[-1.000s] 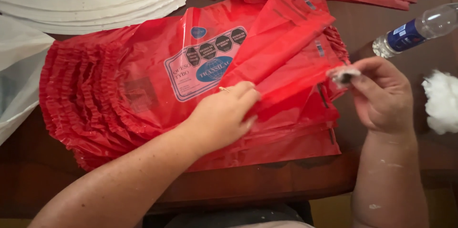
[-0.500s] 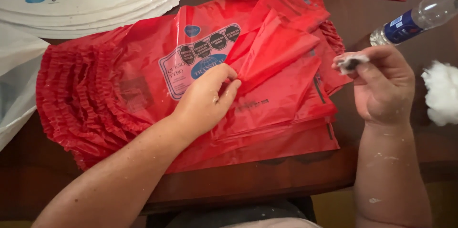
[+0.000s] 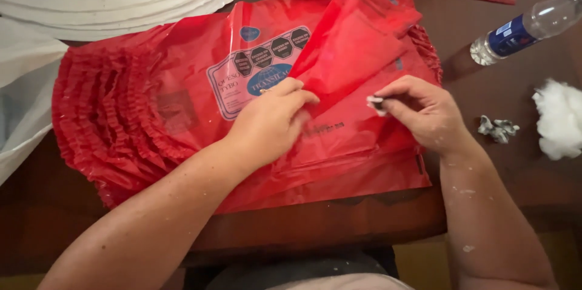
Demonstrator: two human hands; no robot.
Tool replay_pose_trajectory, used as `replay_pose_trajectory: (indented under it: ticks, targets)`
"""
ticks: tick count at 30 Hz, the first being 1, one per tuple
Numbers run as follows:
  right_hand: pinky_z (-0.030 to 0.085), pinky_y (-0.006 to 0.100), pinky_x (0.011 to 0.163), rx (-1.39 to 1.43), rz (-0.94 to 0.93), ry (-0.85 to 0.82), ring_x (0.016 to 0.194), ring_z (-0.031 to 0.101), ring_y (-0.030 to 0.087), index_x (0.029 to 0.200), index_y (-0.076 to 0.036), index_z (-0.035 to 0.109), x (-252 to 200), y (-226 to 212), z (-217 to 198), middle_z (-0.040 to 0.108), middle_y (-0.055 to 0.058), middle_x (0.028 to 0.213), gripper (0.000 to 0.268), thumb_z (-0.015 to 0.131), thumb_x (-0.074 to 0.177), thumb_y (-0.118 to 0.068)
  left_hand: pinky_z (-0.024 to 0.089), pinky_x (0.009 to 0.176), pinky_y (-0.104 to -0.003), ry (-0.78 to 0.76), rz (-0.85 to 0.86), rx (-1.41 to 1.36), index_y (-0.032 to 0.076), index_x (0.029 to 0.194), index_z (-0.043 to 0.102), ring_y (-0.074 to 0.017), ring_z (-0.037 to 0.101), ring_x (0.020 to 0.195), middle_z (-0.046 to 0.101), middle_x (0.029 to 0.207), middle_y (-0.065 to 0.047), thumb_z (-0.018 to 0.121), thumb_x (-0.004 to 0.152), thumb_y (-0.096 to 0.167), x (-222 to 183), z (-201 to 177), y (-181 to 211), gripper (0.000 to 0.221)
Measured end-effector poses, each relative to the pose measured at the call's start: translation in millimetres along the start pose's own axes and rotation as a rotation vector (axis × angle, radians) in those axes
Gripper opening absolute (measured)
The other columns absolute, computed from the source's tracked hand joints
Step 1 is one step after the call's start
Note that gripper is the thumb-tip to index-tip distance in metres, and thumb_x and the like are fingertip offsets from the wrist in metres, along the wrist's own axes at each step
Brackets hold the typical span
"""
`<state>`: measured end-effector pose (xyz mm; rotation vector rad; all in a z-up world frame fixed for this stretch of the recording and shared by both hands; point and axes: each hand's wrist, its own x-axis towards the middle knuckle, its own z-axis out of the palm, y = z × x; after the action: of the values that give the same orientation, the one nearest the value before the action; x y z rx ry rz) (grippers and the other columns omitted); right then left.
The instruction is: Cleaning specific printed areas on red plastic packaging bags using a cotton ball and liquid solvent.
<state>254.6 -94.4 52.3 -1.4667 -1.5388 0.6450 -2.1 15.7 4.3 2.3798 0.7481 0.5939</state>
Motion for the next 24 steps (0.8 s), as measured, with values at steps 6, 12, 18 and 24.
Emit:
replay_pose_trajectory:
  ticks: [6, 12, 18, 24]
  targets:
    - [0.059, 0.04, 0.084, -0.067, -0.107, -0.087, 0.099, 0.071, 0.027, 0.105, 0.001, 0.077, -3, -5, 23, 0.073, 0.017, 0.099, 0.02, 0.077, 0.086, 0.006, 0.041, 0.112, -0.057, -0.324, 0.072, 0.01, 0.008, 0.144, 0.049, -0.0495, 0.048, 0.131, 0.044, 0.145, -0.021, 0.091, 0.072, 0.032, -2, -24, 13, 0.087]
    - [0.056, 0.045, 0.087, -0.414, -0.402, -0.348, 0.105, 0.067, 0.033, 0.105, -0.008, 0.074, -3, -5, 50, 0.069, 0.01, 0.111, 0.012, 0.07, 0.094, -0.007, 0.036, 0.115, -0.056, -0.368, 0.066, 0.041, 0.018, 0.143, 0.057, -0.0454, 0.036, 0.142, 0.041, 0.152, -0.018, 0.09, 0.07, 0.045, -2, -14, -3, 0.084]
    - [0.053, 0.046, 0.078, -0.726, -0.693, -0.433, 0.089, 0.061, 0.033, 0.106, -0.009, 0.064, -6, 21, 58, 0.057, 0.008, 0.095, 0.02, 0.044, 0.106, -0.013, 0.038, 0.115, -0.055, -0.379, 0.082, 0.08, 0.017, 0.148, 0.053, -0.0442, 0.036, 0.141, 0.039, 0.153, -0.017, 0.089, 0.07, 0.051, 2, -7, -9, 0.092]
    - [0.052, 0.046, 0.079, -1.021, -0.622, -0.526, 0.087, 0.059, 0.032, 0.109, -0.013, 0.063, -10, 52, 11, 0.056, 0.006, 0.094, 0.019, 0.048, 0.098, -0.012, 0.037, 0.114, -0.057, -0.399, 0.07, 0.118, 0.019, 0.15, 0.049, -0.0429, 0.034, 0.142, 0.036, 0.156, -0.015, 0.086, 0.072, 0.056, 0, -4, -11, 0.094]
